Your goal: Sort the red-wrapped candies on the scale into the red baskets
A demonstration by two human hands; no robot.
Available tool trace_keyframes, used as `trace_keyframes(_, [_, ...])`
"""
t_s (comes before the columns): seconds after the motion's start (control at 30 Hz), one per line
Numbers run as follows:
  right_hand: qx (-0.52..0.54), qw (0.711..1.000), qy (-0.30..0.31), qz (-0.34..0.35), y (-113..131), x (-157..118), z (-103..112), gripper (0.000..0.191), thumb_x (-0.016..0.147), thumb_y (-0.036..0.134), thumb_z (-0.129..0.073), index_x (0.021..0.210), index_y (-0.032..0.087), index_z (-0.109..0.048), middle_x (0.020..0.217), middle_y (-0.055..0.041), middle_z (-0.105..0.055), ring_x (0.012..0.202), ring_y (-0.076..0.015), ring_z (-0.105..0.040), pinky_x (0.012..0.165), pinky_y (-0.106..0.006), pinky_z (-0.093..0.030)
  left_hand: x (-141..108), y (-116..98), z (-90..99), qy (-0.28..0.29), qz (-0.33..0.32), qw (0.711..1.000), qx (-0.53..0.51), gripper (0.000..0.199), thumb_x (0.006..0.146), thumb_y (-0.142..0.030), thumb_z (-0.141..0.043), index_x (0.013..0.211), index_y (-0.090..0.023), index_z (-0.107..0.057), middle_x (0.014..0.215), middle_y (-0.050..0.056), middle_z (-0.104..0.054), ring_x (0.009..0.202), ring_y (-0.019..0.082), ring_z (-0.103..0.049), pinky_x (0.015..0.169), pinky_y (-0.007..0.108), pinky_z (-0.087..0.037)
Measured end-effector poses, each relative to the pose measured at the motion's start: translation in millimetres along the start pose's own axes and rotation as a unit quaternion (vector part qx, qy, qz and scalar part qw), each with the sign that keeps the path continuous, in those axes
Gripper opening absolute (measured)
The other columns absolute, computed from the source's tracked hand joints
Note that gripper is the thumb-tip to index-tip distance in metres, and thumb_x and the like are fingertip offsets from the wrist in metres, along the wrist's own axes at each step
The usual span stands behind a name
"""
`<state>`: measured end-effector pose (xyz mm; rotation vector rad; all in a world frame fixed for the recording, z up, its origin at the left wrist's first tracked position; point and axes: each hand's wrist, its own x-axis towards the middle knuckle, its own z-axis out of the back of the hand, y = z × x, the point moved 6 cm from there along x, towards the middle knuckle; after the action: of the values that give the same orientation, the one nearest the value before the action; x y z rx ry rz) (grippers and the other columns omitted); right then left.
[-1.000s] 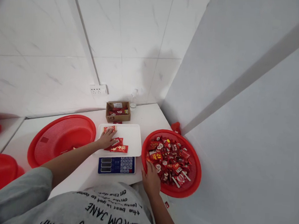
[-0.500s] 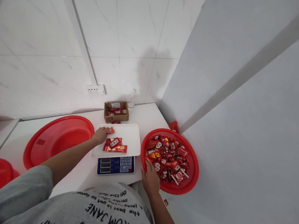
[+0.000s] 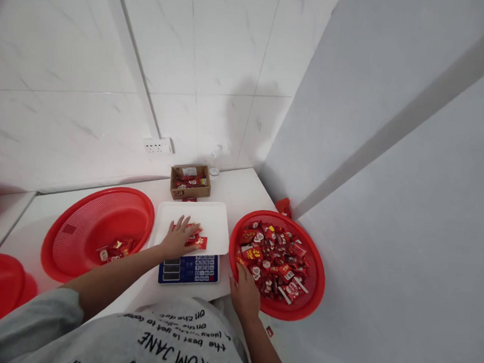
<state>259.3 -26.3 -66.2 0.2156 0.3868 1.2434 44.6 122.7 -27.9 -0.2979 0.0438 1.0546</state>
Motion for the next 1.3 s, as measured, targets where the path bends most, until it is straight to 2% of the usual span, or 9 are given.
trace_keyframes(0.13, [-0.004, 1.000, 0.006, -0.003, 0.1, -0.4, 0.6, 0.049, 0.089, 0.037, -0.031, 0.130, 0.013, -0.044, 0.133, -0.0106, -0.049, 0.123, -0.0208, -0.044, 0.095, -0.032, -0.041, 3.5, 2.9, -10.0, 0.097, -0.023, 0.995, -0.005, 0.076, 0.074, -0.061, -0.051, 0.141, -0.037, -0.022, 0.151, 0.010, -0.012, 0.136, 0.039, -0.006, 0.101, 0.063, -0.013])
trace_keyframes(0.3, [0.003, 1.000, 0.017, -0.012, 1.2, -1.3, 2.9, 0.050, 0.089, 0.037, -0.031, 0.131, 0.013, -0.044, 0.134, -0.0102, -0.047, 0.124, -0.0210, -0.043, 0.096, -0.034, -0.041, 5.7, 3.5, -5.1, 0.130, -0.043, 0.990, 0.026, 0.078, 0.073, -0.041, -0.056, 0.141, -0.035, -0.019, 0.149, 0.011, -0.017, 0.134, 0.038, -0.016, 0.098, 0.060, -0.024])
trace_keyframes(0.47, [0.000, 1.000, 0.019, -0.009, 2.3, -1.4, 4.4, 0.050, 0.089, 0.036, -0.031, 0.132, 0.014, -0.043, 0.135, -0.0109, -0.047, 0.124, -0.0212, -0.042, 0.095, -0.033, -0.041, 6.0, -1.9, 4.0, 0.084, -0.033, 0.996, 0.022, 0.063, 0.077, -0.019, -0.047, 0.136, -0.036, -0.032, 0.135, 0.009, -0.039, 0.118, 0.031, -0.041, 0.087, 0.046, -0.042])
trace_keyframes(0.57, [-0.007, 0.999, 0.026, -0.020, 1.3, -1.8, 4.0, 0.049, 0.089, 0.036, -0.031, 0.131, 0.015, -0.044, 0.135, -0.0098, -0.047, 0.124, -0.0217, -0.043, 0.094, -0.033, -0.041, 7.2, -1.5, 8.0, 0.058, -0.025, 0.998, -0.005, 0.057, 0.082, -0.013, -0.037, 0.133, -0.036, -0.036, 0.126, 0.008, -0.047, 0.109, 0.027, -0.047, 0.083, 0.039, -0.044])
trace_keyframes(0.77, [0.000, 1.000, 0.025, -0.009, 2.2, -1.6, 3.4, 0.050, 0.089, 0.036, -0.030, 0.131, 0.012, -0.042, 0.135, -0.0113, -0.047, 0.124, -0.0220, -0.043, 0.096, -0.034, -0.040, 9.9, 10.3, 15.9, 0.047, 0.016, 0.996, -0.074, 0.046, 0.085, -0.023, -0.041, 0.130, -0.033, -0.043, 0.114, 0.007, -0.056, 0.103, 0.024, -0.053, 0.082, 0.035, -0.044])
trace_keyframes(0.93, [0.005, 0.999, 0.031, -0.019, 0.7, -1.5, 2.2, 0.050, 0.089, 0.037, -0.030, 0.131, 0.014, -0.042, 0.135, -0.0102, -0.046, 0.124, -0.0214, -0.043, 0.095, -0.034, -0.040, 5.5, 13.2, 15.8, 0.053, 0.000, 0.995, -0.084, 0.055, 0.076, -0.039, -0.060, 0.128, -0.035, -0.044, 0.124, 0.006, -0.051, 0.114, 0.026, -0.048, 0.088, 0.036, -0.042])
trace_keyframes(1.07, [0.008, 0.999, 0.028, -0.020, -0.5, -1.6, 1.9, 0.050, 0.089, 0.038, -0.030, 0.131, 0.014, -0.042, 0.134, -0.0105, -0.047, 0.124, -0.0205, -0.043, 0.095, -0.033, -0.040, -6.4, 15.7, 10.6, 0.031, -0.021, 0.998, -0.060, 0.069, 0.073, -0.053, -0.060, 0.134, -0.027, -0.039, 0.142, 0.011, -0.034, 0.130, 0.031, -0.032, 0.103, 0.044, -0.029])
trace_keyframes(1.2, [0.010, 0.999, 0.031, -0.016, -2.6, -1.5, 0.0, 0.050, 0.089, 0.037, -0.030, 0.131, 0.015, -0.042, 0.134, -0.0108, -0.047, 0.123, -0.0197, -0.043, 0.095, -0.032, -0.040, -27.6, 41.5, 15.4, -0.055, 0.042, 0.997, -0.045, 0.065, 0.082, -0.054, -0.046, 0.138, -0.024, -0.031, 0.148, 0.011, -0.026, 0.136, 0.029, -0.020, 0.107, 0.047, -0.021])
trace_keyframes(1.3, [0.015, 1.000, 0.027, -0.007, -4.2, -1.5, -1.2, 0.050, 0.089, 0.038, -0.030, 0.131, 0.014, -0.043, 0.134, -0.0109, -0.047, 0.123, -0.0200, -0.043, 0.096, -0.032, -0.039, -53.5, 81.3, 23.7, -0.109, 0.145, 0.983, -0.022, 0.057, 0.087, -0.046, -0.040, 0.138, -0.020, -0.033, 0.147, 0.013, -0.028, 0.136, 0.028, -0.020, 0.108, 0.047, -0.020])
